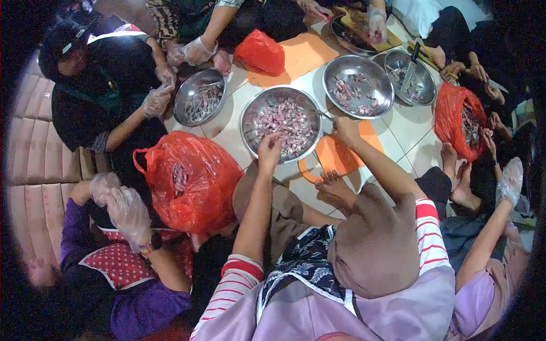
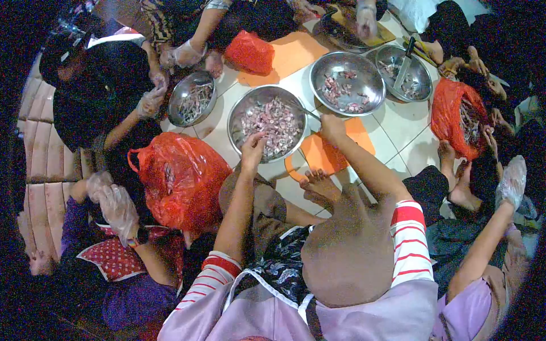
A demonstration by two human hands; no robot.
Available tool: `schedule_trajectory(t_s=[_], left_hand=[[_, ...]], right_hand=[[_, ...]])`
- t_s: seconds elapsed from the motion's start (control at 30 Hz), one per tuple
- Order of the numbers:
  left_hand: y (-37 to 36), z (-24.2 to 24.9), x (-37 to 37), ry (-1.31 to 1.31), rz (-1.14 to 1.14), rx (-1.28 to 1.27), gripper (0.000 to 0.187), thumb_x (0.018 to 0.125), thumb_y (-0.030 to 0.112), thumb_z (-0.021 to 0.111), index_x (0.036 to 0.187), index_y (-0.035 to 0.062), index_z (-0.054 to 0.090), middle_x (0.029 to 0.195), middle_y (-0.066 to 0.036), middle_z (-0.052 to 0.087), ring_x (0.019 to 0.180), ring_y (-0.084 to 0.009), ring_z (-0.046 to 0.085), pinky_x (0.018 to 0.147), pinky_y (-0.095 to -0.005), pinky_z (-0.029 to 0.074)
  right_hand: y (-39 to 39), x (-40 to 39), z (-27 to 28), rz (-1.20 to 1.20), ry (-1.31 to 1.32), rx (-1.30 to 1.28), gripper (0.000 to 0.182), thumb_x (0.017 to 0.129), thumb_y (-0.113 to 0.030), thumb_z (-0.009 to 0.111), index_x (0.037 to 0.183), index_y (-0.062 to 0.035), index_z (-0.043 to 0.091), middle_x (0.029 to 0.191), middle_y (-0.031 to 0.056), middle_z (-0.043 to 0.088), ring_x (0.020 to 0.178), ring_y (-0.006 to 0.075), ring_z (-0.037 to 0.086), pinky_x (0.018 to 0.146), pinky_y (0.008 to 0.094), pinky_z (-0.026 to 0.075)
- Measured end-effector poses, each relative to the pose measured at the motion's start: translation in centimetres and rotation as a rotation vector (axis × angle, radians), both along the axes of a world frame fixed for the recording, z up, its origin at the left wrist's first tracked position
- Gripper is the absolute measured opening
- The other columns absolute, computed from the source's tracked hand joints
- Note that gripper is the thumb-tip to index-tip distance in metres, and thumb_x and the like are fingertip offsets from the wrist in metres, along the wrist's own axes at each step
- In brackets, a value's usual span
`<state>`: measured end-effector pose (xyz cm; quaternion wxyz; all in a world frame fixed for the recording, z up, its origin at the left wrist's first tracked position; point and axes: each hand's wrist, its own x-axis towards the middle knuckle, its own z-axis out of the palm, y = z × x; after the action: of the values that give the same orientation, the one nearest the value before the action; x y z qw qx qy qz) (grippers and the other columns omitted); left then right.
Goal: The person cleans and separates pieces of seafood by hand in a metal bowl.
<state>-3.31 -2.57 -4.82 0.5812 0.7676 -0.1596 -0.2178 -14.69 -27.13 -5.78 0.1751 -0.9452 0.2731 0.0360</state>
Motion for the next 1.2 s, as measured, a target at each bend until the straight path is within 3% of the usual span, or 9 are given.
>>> schedule_trajectory(t_s=[0.17,0.6,0.67,0.77,0.83,0.9,1.0,1.13,1.2], left_hand=[[-0.2,-0.5,-0.2,-0.001,0.038,-0.106,0.022,0.078,0.011,0.060,0.099,0.0049,0.062,0.081,-0.002,0.058,0.071,-0.0093,0.051,0.066,-0.0228,0.041],[0.1,-0.1,0.8,0.054,0.048,-0.053,0.026,0.081,0.011,0.058,0.105,0.0027,0.058,0.088,-0.003,0.060,0.082,-0.0106,0.053,0.075,-0.0222,0.041],[-0.4,-0.5,1.9,-0.147,0.044,0.033,0.023,0.081,0.011,0.057,0.102,0.0013,0.059,0.091,-0.006,0.062,0.086,-0.0106,0.055,0.078,-0.0227,0.042],[-1.5,-0.7,3.0,-0.331,-0.054,0.153,0.022,0.076,0.004,0.056,0.097,0.0011,0.061,0.095,-0.011,0.063,0.089,-0.0162,0.058,0.081,-0.0261,0.043],[-2.5,0.2,3.1,-0.498,-0.167,0.174,0.024,0.073,0.001,0.055,0.095,0.0020,0.062,0.096,-0.012,0.062,0.090,-0.0205,0.058,0.082,-0.0286,0.043],[-3.5,0.2,3.6,-0.795,-0.362,0.177,0.030,0.065,-0.003,0.053,0.092,0.0039,0.064,0.098,-0.016,0.061,0.093,-0.0318,0.056,0.085,-0.0363,0.042],[-4.1,-0.8,3.8,-0.816,-0.466,0.423,0.025,0.067,0.001,0.057,0.091,0.0038,0.064,0.097,-0.016,0.061,0.093,-0.0312,0.056,0.085,-0.0365,0.042],[-4.1,2.3,3.1,-0.811,-0.421,0.432,0.024,0.070,0.006,0.060,0.094,0.0045,0.063,0.096,-0.018,0.060,0.091,-0.0306,0.056,0.084,-0.0344,0.042],[-3.8,6.4,2.0,-0.246,-0.240,0.301,0.020,0.076,0.012,0.062,0.094,0.0043,0.062,0.096,-0.015,0.061,0.087,-0.0255,0.058,0.079,-0.0306,0.044]], right_hand=[[-0.4,-0.1,-1.0,0.013,-0.068,0.035,0.020,0.063,-0.015,0.067,0.076,0.0000,0.060,0.082,0.0201,0.061,0.079,0.0343,0.060,0.069,0.0429,0.048],[-1.3,-0.9,5.5,-0.013,-0.181,0.217,0.021,0.064,-0.019,0.063,0.071,0.0003,0.058,0.074,0.0212,0.060,0.072,0.0345,0.060,0.066,0.0420,0.047],[-2.4,0.5,9.3,-0.020,-0.066,0.047,0.022,0.067,-0.023,0.061,0.072,-0.0011,0.060,0.077,0.0201,0.061,0.076,0.0339,0.060,0.068,0.0419,0.047],[-5.3,1.1,11.7,-0.002,-0.129,0.051,0.025,0.069,-0.022,0.058,0.083,-0.0004,0.060,0.082,0.0216,0.061,0.080,0.0344,0.060,0.071,0.0420,0.047],[-6.4,0.9,12.1,-0.098,-0.313,-0.161,0.035,0.073,-0.026,0.059,0.098,-0.0009,0.057,0.091,0.0239,0.060,0.085,0.0353,0.059,0.075,0.0416,0.046],[-6.3,1.0,11.6,-0.057,-0.348,-0.083,0.040,0.074,-0.029,0.059,0.103,-0.0011,0.055,0.092,0.0241,0.059,0.087,0.0356,0.058,0.076,0.0407,0.046],[-4.3,0.5,11.6,-0.012,-0.294,0.139,0.047,0.077,-0.036,0.057,0.107,-0.0008,0.053,0.097,0.0241,0.058,0.090,0.0354,0.058,0.079,0.0396,0.045],[-1.7,1.2,8.7,0.044,-0.243,0.446,0.055,0.083,-0.049,0.046,0.109,-0.0010,0.052,0.105,0.0221,0.056,0.098,0.0347,0.055,0.085,0.0396,0.041],[0.4,1.4,10.0,0.100,-0.205,0.486,0.055,0.088,-0.051,0.035,0.115,-0.0040,0.046,0.110,0.0222,0.053,0.102,0.0356,0.052,0.087,0.0409,0.038]])
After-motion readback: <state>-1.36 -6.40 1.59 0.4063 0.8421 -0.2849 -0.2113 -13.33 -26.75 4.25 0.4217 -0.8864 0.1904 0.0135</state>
